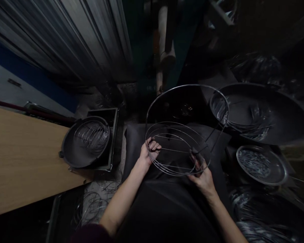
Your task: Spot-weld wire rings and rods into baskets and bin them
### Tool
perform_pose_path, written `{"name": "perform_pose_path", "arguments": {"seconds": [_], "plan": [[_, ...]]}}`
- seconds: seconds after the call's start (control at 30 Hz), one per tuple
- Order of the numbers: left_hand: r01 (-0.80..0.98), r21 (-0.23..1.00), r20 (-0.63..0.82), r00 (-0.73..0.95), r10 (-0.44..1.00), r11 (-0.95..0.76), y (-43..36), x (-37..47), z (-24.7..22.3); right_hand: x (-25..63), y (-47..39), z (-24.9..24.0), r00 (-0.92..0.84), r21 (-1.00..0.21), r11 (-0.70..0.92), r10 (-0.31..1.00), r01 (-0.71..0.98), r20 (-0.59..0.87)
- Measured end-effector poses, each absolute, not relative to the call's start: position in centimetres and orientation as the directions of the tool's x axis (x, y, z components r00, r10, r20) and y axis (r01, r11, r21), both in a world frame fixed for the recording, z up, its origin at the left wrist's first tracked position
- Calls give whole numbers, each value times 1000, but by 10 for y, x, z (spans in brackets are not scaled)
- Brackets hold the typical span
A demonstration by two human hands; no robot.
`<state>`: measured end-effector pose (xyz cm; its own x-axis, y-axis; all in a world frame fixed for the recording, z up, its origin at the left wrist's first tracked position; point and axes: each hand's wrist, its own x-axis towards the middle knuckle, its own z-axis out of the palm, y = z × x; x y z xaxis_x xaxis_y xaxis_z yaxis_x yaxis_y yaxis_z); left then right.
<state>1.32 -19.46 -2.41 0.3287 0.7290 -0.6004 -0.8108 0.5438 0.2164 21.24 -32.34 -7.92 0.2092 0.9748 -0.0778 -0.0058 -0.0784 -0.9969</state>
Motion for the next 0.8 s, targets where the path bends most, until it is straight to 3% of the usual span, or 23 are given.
{"name": "perform_pose_path", "arguments": {"seconds": [0.37, 0.6, 0.7, 0.8], "plan": [[-817, 391, -622, 105, 776, 423, -208, 12, -13, 199, -321, -74, 159, -993, -69, 984, -93, -83], [-869, 379, -605, 26, 796, 317, -205, -25, 2, 168, -298, -61, 48, -969, -208, 975, -137, -216], [-865, 483, -553, -182, 813, 135, -206, -76, 18, 147, -288, -57, -94, -934, -357, 930, -16, -354], [-760, 641, -445, -480, 756, -104, -213, -139, 33, 146, -286, -62, -125, -876, -406, 886, 260, -447]]}}
